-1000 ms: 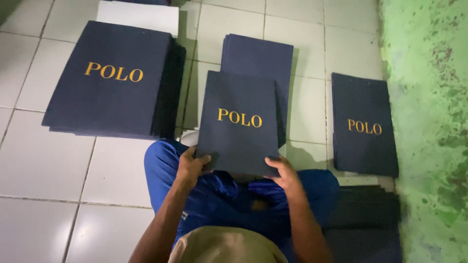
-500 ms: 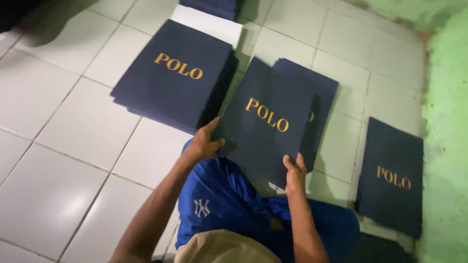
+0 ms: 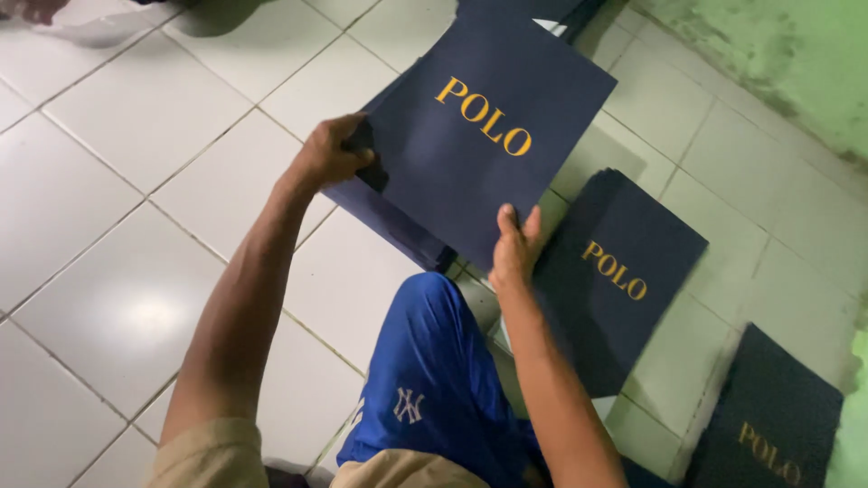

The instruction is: Folding the bottom of paper bags and opening them to check the shape

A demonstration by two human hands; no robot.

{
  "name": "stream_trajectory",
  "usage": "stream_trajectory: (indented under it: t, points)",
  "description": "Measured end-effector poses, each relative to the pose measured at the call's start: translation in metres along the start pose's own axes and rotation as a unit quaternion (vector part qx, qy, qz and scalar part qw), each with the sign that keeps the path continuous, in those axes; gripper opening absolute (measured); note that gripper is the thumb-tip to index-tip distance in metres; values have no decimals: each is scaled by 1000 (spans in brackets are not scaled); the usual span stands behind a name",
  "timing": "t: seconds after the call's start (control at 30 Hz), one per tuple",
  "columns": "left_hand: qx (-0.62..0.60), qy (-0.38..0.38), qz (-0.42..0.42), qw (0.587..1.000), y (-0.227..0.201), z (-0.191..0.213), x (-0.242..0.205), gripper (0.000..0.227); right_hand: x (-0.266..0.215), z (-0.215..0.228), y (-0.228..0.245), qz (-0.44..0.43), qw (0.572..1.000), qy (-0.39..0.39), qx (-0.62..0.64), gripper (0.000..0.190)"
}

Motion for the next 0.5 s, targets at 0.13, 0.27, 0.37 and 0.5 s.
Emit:
stream_trajectory:
  t: [0.13, 0.27, 0.37, 0.5]
  points:
    - [99, -33, 67, 992, 73, 2, 24, 56, 26, -39, -56, 21, 999, 23, -7, 61]
    - [280, 2, 126, 952, 137, -28, 22, 42, 31, -41, -122, -53, 975, 125, -175, 53]
    - [277, 55, 182, 942, 169, -52, 15, 48, 28, -26, -126, -57, 926, 164, -336, 79]
    - [170, 51, 185, 967, 129, -45, -4, 50, -12, -37, -54, 80, 876, 174, -443, 102]
Point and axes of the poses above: each hand's wrist, its own x-axis towards the middle knuckle, its own z-axis out of the back of the hand, y = z × x, the point moved 6 cm from there along x, towards the middle knuckle, and after that the axes turned 4 degrees about x, right-handed, at the moved point
